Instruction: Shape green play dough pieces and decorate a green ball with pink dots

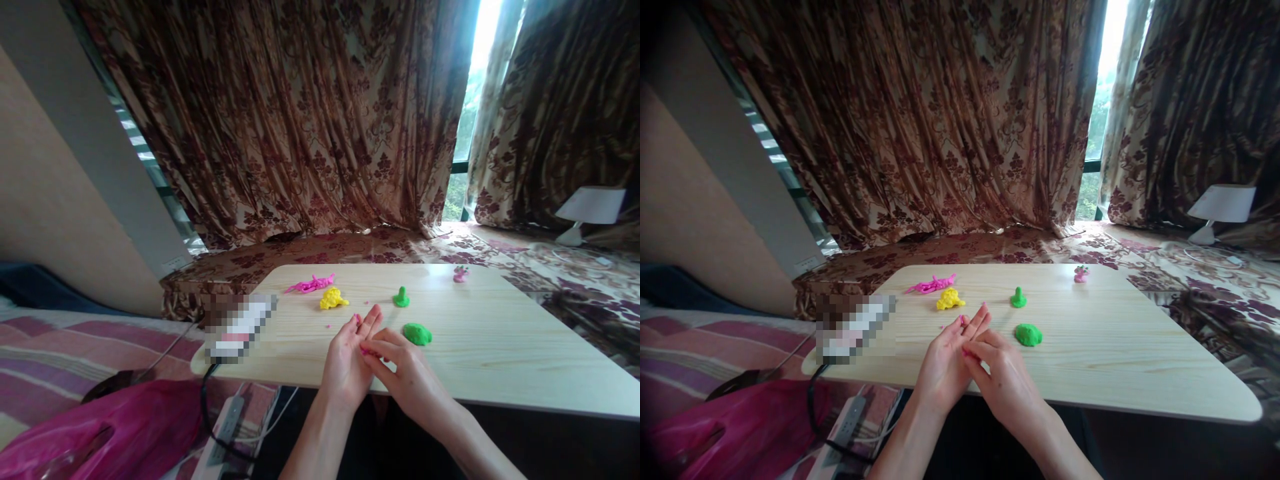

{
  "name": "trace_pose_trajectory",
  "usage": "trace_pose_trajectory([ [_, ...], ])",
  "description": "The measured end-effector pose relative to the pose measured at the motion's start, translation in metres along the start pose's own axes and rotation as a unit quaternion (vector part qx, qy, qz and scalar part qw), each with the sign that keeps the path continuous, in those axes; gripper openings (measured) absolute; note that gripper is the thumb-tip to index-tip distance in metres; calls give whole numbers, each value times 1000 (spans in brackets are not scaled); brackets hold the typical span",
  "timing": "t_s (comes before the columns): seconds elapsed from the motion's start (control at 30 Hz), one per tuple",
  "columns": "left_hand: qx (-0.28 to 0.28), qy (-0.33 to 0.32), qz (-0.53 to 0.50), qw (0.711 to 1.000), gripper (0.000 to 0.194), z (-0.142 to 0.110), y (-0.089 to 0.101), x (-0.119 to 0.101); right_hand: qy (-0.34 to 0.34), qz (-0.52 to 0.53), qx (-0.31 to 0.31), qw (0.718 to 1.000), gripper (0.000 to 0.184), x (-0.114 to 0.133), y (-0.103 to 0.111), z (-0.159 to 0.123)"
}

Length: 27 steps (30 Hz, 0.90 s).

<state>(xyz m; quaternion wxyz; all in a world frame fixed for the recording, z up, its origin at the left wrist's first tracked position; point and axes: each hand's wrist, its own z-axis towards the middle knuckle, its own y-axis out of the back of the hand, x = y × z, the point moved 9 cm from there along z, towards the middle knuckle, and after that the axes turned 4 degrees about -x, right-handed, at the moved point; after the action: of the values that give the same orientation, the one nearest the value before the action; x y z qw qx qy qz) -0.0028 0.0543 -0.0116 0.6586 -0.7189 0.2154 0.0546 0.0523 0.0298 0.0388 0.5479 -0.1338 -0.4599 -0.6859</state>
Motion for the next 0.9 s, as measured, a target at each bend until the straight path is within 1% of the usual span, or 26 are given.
trace_pose_trajectory([
  [0.07,-21,2,17,1000,12,1,4,2,6,-5,-1,1000,14,1,1,-1],
  [0.1,-42,-5,40,998,11,2,9,2,6,-4,-3,1000,13,-1,2,-1],
  [0.2,-116,-69,143,980,7,4,27,-8,-15,11,-35,999,13,-13,14,4],
  [0.27,-135,-115,204,963,6,5,34,-16,-38,17,-59,997,13,-25,23,7],
  [0.33,-128,-125,246,952,8,5,36,-18,-58,17,-63,996,11,-34,29,9],
  [0.4,-116,-127,282,944,10,4,35,-17,-62,11,-52,997,9,-36,30,10],
  [0.5,-91,-129,326,932,12,1,27,-15,-40,-6,-43,998,11,-30,32,11],
  [0.63,-39,-139,392,909,17,-3,13,-16,-9,-24,-43,999,16,-21,35,12],
  [0.7,-30,-139,410,901,20,-4,11,-17,-5,-28,-39,999,18,-20,35,12],
  [0.8,-39,-131,414,900,20,-3,15,-18,-7,-29,-29,999,19,-21,32,11],
  [0.9,-37,-120,393,911,21,-2,17,-16,-13,-24,-26,999,15,-22,30,10],
])
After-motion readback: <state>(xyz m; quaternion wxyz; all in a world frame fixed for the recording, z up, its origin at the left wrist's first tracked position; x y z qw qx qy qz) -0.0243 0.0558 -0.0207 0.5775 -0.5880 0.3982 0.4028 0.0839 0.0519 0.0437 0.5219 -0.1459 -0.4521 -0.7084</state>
